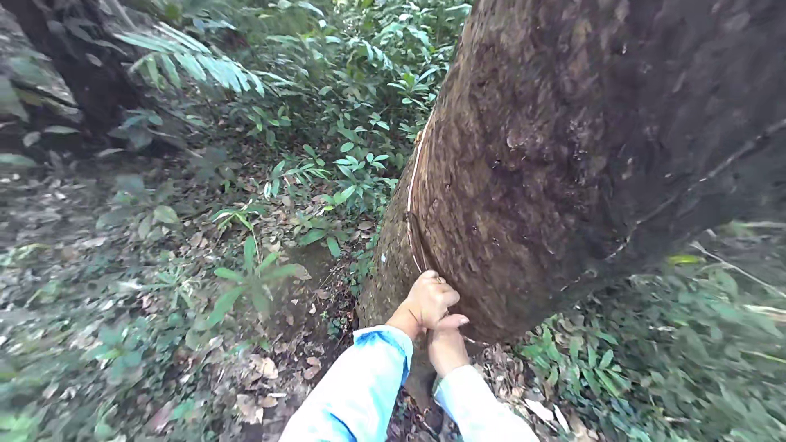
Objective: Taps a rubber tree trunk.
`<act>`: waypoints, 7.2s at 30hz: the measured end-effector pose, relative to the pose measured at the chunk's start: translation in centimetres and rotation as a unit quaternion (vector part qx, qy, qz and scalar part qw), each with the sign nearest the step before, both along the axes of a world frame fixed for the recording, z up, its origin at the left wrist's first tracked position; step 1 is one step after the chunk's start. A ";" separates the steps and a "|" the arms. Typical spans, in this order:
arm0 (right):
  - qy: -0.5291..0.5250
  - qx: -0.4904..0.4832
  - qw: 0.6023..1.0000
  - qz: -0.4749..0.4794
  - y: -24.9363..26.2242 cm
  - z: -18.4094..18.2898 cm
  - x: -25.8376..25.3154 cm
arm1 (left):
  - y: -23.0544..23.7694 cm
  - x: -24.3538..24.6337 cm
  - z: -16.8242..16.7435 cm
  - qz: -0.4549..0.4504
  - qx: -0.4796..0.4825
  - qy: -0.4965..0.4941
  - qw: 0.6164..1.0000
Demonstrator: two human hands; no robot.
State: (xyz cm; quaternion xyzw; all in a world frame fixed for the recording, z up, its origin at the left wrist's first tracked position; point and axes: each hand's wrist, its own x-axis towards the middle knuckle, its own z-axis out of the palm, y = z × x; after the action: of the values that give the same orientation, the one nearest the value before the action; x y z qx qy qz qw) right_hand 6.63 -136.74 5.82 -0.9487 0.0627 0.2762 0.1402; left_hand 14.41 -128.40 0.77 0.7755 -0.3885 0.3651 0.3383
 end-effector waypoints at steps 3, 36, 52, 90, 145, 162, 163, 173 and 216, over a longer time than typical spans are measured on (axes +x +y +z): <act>-0.002 0.021 1.000 0.014 -3.9 -3.0 -2.7 | -3.3 -3.9 -2.2 0.036 0.009 0.053 0.998; 0.016 0.030 0.998 0.061 -14.2 -9.1 -3.8 | -12.0 -7.8 -6.8 0.126 0.005 0.094 0.988; -0.035 0.075 0.989 0.123 -16.2 -8.1 -1.3 | -14.0 -5.2 -6.4 0.216 -0.035 0.006 0.976; 0.031 0.082 0.951 0.296 -29.8 -12.7 -0.1 | -26.8 -8.7 -10.3 0.341 0.029 0.174 0.923; -0.252 0.307 0.725 0.563 -44.3 -21.3 8.0 | -38.1 -4.7 -17.5 0.414 0.023 -0.107 0.904; -0.253 0.100 0.792 0.547 -40.0 -22.0 4.9 | -33.9 -4.1 -20.6 0.398 0.026 -0.110 0.910; -0.257 0.095 0.790 0.549 -39.8 -21.3 4.9 | -33.5 -3.9 -20.2 0.400 0.029 -0.120 0.908; -0.256 0.098 0.787 0.552 -40.6 -21.8 6.3 | -34.8 -3.5 -20.4 0.408 0.031 -0.107 0.906; -0.357 0.169 0.734 0.552 -44.5 -30.2 13.4 | -40.0 0.0 -24.7 0.478 0.098 -0.130 0.863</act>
State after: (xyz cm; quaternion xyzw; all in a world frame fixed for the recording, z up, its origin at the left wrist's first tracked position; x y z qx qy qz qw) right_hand 19.99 -181.27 -24.36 -0.8063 -0.5743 -0.0478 0.1333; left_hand 14.45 -168.45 -23.98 0.8408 -0.0439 0.5395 -0.0086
